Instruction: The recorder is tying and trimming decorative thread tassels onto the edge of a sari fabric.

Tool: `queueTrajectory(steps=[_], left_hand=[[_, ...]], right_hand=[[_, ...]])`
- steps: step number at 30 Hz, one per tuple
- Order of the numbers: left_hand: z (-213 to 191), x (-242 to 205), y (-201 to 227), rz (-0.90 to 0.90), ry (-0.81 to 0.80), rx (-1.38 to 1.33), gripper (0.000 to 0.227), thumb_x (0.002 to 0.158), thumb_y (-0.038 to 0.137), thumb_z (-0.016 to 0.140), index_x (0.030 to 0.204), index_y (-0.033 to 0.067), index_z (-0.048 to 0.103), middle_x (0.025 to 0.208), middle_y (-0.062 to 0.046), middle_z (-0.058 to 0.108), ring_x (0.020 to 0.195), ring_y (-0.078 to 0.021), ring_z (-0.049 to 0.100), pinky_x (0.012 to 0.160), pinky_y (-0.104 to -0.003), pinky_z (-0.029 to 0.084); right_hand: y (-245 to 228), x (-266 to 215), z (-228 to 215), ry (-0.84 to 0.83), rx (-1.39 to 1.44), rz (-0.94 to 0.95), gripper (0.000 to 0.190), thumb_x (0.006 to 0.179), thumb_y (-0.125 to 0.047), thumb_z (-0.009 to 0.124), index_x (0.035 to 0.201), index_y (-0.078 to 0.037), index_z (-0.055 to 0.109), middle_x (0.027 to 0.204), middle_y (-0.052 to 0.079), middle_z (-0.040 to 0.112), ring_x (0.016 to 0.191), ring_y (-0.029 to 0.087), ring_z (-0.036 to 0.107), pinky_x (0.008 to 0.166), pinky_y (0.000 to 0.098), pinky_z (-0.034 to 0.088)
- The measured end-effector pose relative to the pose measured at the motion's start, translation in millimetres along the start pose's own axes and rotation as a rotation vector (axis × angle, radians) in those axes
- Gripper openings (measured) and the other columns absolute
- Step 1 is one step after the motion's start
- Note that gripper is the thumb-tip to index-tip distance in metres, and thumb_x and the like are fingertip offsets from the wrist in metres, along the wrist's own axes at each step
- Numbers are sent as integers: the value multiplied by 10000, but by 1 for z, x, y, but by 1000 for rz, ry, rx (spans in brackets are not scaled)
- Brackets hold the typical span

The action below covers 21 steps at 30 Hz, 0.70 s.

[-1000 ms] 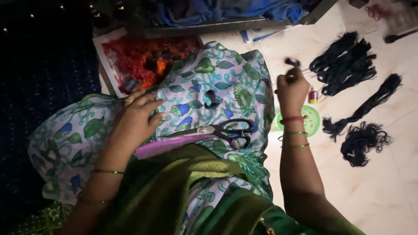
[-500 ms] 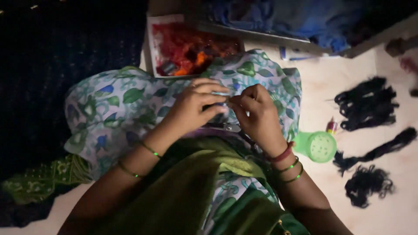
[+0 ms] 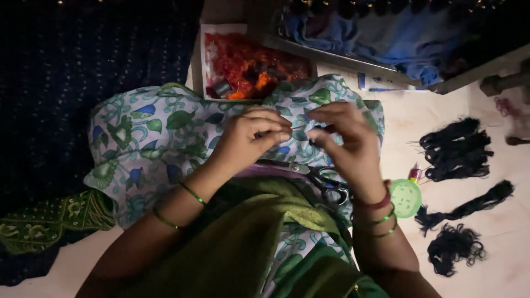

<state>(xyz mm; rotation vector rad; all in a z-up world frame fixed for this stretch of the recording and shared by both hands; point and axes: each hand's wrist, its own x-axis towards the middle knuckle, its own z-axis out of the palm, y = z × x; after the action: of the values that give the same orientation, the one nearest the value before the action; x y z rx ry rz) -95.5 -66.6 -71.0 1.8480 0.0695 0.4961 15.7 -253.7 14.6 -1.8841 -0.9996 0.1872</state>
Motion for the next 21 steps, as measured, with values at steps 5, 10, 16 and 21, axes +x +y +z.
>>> queueTrajectory(steps=[5, 10, 16, 21], left_hand=[[4, -1, 3, 83, -8, 16, 136, 853, 138, 810, 965, 63, 791, 1060, -56, 760, 1097, -212, 701, 970, -354, 543], [8, -7, -4, 24, -77, -19, 124, 864, 147, 792, 975, 94, 804, 1036, -41, 768, 1062, -204, 710, 947, -352, 551], [16, -12, -15, -165, -73, -241, 121, 899, 170, 781, 974, 77, 805, 989, -55, 787, 936, -154, 754, 864, -301, 592], [16, -2, -10, -113, -66, -172, 150, 879, 134, 804, 982, 26, 800, 942, -77, 781, 870, -157, 749, 781, -295, 581]], right_hand=[[7, -3, 17, -129, 92, 26, 144, 904, -30, 776, 1047, -20, 759, 1090, 85, 705, 1032, 183, 684, 887, 299, 579], [9, 2, 12, -78, 56, -41, 43, 943, -10, 748, 972, 12, 724, 1030, 99, 716, 1016, 211, 675, 912, 323, 553], [2, 5, 2, 78, 341, 149, 76, 1038, -43, 640, 1067, 26, 629, 1066, 117, 760, 1092, 199, 752, 1030, 349, 608], [3, 2, 16, -173, 407, 240, 230, 918, -1, 691, 1146, 31, 683, 1166, 110, 733, 1050, 161, 721, 944, 310, 599]])
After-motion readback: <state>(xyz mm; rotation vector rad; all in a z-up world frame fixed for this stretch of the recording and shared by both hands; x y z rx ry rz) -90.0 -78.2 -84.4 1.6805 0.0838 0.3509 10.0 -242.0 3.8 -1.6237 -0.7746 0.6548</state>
